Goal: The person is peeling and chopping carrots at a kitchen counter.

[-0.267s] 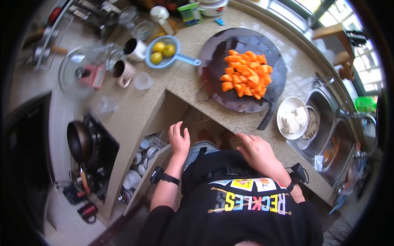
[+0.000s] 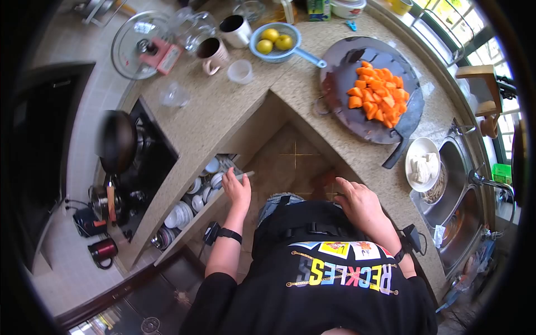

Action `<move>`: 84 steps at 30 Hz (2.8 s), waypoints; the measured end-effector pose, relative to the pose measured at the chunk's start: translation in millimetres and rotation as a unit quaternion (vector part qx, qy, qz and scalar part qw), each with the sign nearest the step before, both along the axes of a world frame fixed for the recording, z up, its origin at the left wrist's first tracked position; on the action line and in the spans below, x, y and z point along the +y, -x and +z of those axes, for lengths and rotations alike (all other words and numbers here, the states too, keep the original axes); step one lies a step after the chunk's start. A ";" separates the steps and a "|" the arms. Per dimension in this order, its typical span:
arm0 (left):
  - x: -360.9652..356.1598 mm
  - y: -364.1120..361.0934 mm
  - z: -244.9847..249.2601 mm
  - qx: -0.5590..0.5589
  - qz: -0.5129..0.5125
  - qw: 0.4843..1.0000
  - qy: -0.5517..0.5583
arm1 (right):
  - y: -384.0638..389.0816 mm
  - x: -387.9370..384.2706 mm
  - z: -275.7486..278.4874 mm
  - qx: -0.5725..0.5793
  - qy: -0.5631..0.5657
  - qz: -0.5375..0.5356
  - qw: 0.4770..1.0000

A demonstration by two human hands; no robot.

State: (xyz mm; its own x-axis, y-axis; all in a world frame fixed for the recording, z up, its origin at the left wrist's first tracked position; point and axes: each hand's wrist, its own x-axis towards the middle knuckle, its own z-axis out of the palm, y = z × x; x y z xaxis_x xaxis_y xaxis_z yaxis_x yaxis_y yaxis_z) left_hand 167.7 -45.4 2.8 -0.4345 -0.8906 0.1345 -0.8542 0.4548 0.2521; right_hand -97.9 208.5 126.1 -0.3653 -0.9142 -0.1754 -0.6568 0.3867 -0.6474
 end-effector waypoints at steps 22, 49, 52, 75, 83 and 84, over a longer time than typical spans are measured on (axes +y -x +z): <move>-17.1 -152.6 -100.0 0.029 -0.033 0.995 -0.087 | -241.5 -103.7 -85.5 0.163 -0.136 0.216 0.953; 154.5 -211.6 -127.7 0.067 -0.160 0.946 -0.273 | -259.0 -169.3 -183.1 0.050 -0.285 0.319 0.903; 167.6 -215.3 -139.7 0.069 -0.153 0.941 -0.293 | -265.5 -183.6 -213.9 0.031 -0.269 0.322 0.907; 51.3 -353.8 -165.2 0.284 0.371 0.866 -0.179 | -319.3 -175.3 -278.4 -0.237 -0.359 0.181 0.885; -31.8 -356.2 -227.1 0.328 0.441 0.819 -0.167 | -308.6 -147.0 -264.8 -0.226 -0.341 0.180 0.894; -33.3 -354.7 -231.7 0.346 0.463 0.803 -0.144 | -304.7 -139.4 -272.1 -0.234 -0.309 0.172 0.906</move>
State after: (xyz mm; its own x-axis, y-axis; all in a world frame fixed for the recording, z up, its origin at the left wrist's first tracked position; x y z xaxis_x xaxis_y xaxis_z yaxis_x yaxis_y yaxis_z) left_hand 522.4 -78.7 -228.9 0.5222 -0.8262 -0.2114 -0.4032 -0.4576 0.7925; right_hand 206.8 69.1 -146.0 0.1681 -0.6351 -0.7539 -0.5170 0.5944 -0.6160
